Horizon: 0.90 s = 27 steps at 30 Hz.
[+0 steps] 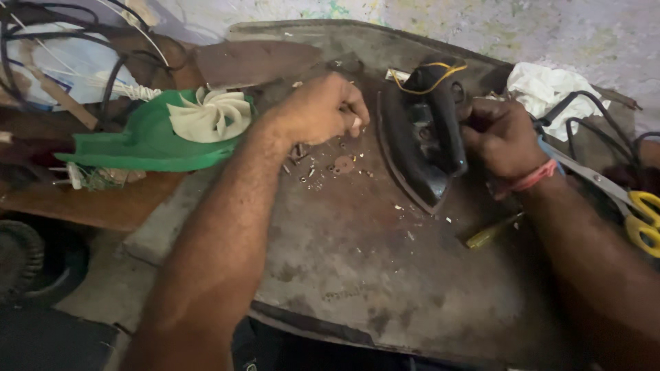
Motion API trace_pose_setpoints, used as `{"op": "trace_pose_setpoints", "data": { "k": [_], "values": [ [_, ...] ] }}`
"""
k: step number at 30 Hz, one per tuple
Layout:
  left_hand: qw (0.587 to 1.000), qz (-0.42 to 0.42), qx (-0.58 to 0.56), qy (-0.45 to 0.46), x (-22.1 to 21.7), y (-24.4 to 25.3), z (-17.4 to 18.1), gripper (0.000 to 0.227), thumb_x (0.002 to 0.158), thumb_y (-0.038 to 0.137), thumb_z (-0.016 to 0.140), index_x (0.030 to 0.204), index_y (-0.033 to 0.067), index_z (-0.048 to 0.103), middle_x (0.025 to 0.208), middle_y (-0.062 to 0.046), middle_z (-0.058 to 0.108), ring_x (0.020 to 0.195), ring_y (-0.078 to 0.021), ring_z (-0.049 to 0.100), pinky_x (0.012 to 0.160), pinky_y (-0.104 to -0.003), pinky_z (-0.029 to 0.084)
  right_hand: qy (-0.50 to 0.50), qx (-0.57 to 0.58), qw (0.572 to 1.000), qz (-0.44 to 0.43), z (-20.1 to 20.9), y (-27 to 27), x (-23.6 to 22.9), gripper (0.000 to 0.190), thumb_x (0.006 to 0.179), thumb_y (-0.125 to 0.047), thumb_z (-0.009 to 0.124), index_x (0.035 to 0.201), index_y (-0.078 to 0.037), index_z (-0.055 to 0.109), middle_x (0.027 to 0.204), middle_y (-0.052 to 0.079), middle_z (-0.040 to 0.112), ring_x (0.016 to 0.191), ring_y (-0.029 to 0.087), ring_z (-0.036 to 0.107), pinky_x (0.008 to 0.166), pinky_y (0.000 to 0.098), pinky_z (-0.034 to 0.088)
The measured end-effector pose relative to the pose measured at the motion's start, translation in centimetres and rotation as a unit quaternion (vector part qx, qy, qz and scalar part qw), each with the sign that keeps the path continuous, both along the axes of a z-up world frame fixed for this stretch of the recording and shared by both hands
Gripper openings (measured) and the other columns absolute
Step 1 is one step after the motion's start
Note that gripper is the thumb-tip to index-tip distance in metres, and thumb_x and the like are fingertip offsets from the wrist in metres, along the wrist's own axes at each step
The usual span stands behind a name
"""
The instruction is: The person disassembles a black electric iron on a workbench, removes small components, and uses pliers to adjust internal wiring. The person handles screws, washers, and wires while working on the iron's internal mechanism.
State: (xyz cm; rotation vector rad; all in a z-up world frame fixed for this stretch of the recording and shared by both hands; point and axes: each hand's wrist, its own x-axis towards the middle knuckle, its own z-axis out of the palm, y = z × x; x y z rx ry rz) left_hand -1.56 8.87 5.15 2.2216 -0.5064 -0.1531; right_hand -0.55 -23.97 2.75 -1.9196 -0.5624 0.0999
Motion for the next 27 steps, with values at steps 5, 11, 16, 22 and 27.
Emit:
{"op": "trace_pose_setpoints", "data": {
  "k": [5, 11, 16, 22, 27],
  "values": [
    [0.984, 0.141, -0.074, -0.076, 0.8, 0.2, -0.9, 0.021, 0.094, 0.006, 0.061, 0.109, 0.0072, 0.075, 0.090, -0.006, 0.077, 0.079, -0.0160, 0.074, 0.070, -0.033, 0.059, -0.090, 0.038, 0.992, 0.076, -0.2, 1.6, 0.9, 0.019, 0.091, 0.003, 0.067, 0.109, 0.001, 0.072, 0.104, 0.007, 0.075, 0.095, 0.010, 0.066, 0.085, 0.0264, 0.054],
    [0.959, 0.157, -0.167, -0.169, 2.2, 0.0, -2.2, 0.013, 0.095, 0.007, 0.065, 0.105, 0.0051, 0.074, 0.091, -0.005, 0.079, 0.079, -0.0131, 0.077, 0.074, -0.031, 0.060, -0.068, 0.028, 0.995, 0.065, -0.8, 2.0, 0.7, 0.017, 0.093, 0.000, 0.072, 0.110, 0.002, 0.074, 0.102, 0.005, 0.073, 0.092, 0.009, 0.065, 0.082, 0.0264, 0.055],
    [0.957, 0.181, -0.173, -0.147, 2.7, -0.7, -2.9, 0.011, 0.093, 0.011, 0.068, 0.101, 0.0090, 0.075, 0.087, -0.001, 0.078, 0.076, -0.0095, 0.076, 0.071, -0.028, 0.060, -0.065, 0.031, 0.996, 0.060, -1.2, 1.7, 0.9, 0.024, 0.090, 0.000, 0.074, 0.114, 0.002, 0.073, 0.102, 0.003, 0.072, 0.090, 0.009, 0.064, 0.079, 0.0257, 0.053],
    [0.960, 0.176, -0.145, -0.162, 2.6, -1.0, -2.6, 0.008, 0.092, 0.012, 0.071, 0.098, 0.0096, 0.076, 0.081, 0.000, 0.078, 0.072, -0.0093, 0.073, 0.069, -0.030, 0.057, -0.035, 0.061, 0.994, 0.083, -1.9, 1.1, 1.2, 0.024, 0.090, -0.005, 0.074, 0.113, 0.002, 0.073, 0.103, 0.004, 0.073, 0.091, 0.009, 0.064, 0.082, 0.0258, 0.054],
    [0.964, 0.182, -0.150, -0.122, 1.8, -1.3, -2.1, 0.010, 0.093, 0.015, 0.070, 0.100, 0.0103, 0.076, 0.081, 0.000, 0.077, 0.073, -0.0096, 0.072, 0.070, -0.030, 0.059, -0.050, 0.068, 0.991, 0.099, -1.7, 1.1, 1.3, 0.025, 0.091, -0.005, 0.070, 0.114, 0.001, 0.073, 0.104, 0.004, 0.074, 0.092, 0.009, 0.066, 0.083, 0.0263, 0.056]
  ]
}}
